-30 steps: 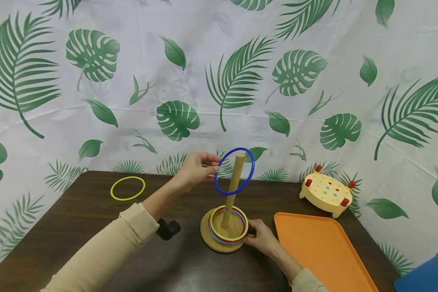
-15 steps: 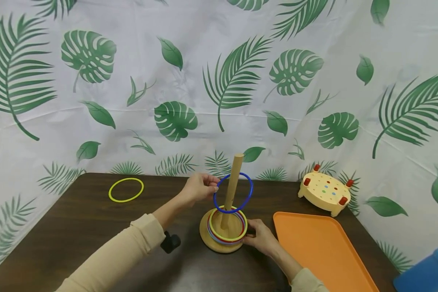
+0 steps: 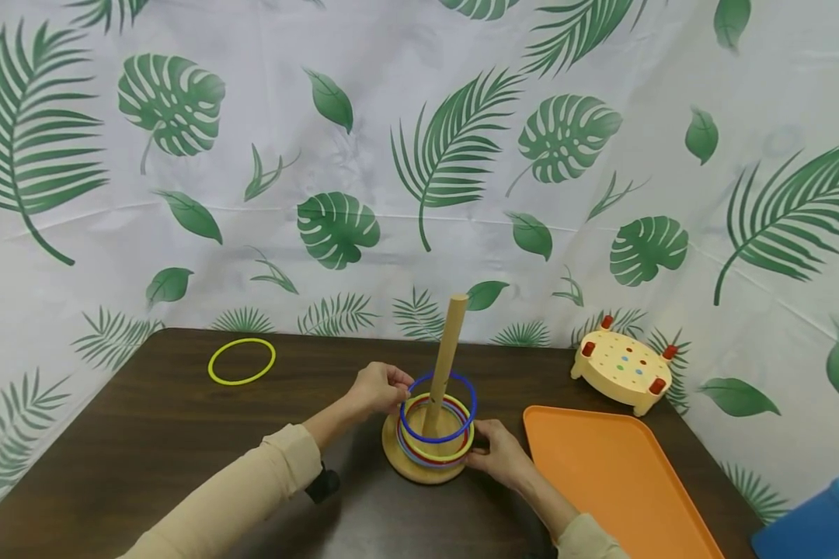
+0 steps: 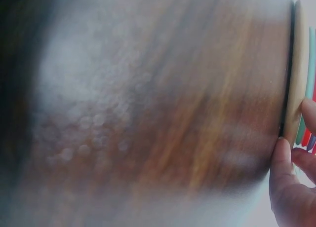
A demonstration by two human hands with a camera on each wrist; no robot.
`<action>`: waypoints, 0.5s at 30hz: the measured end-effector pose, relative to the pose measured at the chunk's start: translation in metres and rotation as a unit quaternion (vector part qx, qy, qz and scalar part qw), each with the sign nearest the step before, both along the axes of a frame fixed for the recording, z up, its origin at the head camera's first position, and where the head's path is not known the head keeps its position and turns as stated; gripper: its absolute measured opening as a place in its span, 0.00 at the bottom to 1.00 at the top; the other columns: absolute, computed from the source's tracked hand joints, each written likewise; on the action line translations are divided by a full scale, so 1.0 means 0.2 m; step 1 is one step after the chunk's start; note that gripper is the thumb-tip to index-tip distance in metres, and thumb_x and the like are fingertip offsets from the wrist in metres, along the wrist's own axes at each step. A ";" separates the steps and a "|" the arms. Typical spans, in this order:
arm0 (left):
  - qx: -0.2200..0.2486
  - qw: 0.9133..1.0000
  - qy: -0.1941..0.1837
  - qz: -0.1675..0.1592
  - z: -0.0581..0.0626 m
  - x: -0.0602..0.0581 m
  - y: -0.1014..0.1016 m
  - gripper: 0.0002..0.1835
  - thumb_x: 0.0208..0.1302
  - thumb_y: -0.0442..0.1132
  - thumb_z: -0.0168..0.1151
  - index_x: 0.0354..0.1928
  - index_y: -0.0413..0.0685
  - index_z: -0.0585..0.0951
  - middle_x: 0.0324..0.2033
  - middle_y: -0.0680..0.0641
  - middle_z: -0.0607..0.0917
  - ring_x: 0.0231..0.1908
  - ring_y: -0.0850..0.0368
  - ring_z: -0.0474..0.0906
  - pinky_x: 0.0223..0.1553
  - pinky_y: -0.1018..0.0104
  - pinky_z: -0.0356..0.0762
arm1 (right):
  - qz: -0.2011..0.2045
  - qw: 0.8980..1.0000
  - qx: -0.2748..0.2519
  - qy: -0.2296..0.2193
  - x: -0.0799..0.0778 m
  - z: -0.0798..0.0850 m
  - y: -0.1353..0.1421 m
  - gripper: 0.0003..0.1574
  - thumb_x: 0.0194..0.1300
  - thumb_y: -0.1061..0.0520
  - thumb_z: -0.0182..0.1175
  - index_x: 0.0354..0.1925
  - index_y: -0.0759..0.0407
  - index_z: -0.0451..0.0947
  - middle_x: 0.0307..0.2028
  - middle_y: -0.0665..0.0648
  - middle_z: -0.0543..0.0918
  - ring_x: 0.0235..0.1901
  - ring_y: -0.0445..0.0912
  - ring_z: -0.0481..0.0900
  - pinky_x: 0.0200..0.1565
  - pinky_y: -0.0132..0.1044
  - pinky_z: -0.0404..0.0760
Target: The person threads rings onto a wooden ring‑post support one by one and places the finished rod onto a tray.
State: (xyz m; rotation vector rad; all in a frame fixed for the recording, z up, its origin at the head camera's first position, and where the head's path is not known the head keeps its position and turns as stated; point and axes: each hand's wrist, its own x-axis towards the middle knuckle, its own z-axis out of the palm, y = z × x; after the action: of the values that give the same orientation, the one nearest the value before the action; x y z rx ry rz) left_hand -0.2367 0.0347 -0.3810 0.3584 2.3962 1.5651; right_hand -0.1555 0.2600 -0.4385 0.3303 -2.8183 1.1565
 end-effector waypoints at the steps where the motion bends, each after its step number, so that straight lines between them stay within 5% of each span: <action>1: -0.001 1.000 -0.002 0.000 0.00 0.00 0.00 0.08 0.56 0.25 0.60 0.38 0.33 0.82 0.24 0.49 0.80 0.23 0.60 0.77 0.32 0.59 0.84 | -0.002 1.000 0.000 -0.001 0.00 0.00 0.00 0.25 0.49 0.62 0.72 0.47 0.64 0.80 0.42 0.59 0.78 0.49 0.54 0.71 0.51 0.51 0.75; 15: 0.002 1.000 -0.016 0.002 -0.05 0.00 0.02 0.09 0.53 0.22 0.57 0.35 0.32 0.83 0.21 0.50 0.78 0.18 0.61 0.77 0.29 0.62 0.84 | -0.001 0.998 -0.053 -0.025 0.00 -0.01 0.00 0.24 0.49 0.66 0.70 0.47 0.67 0.79 0.44 0.63 0.72 0.50 0.57 0.69 0.46 0.38 0.82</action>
State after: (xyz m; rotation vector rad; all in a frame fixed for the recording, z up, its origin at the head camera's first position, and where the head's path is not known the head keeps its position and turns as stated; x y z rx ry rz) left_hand -0.2364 0.0387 -0.3905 0.3279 2.3711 1.5651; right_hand -0.1555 0.2593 -0.4402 0.2944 -2.7834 1.3266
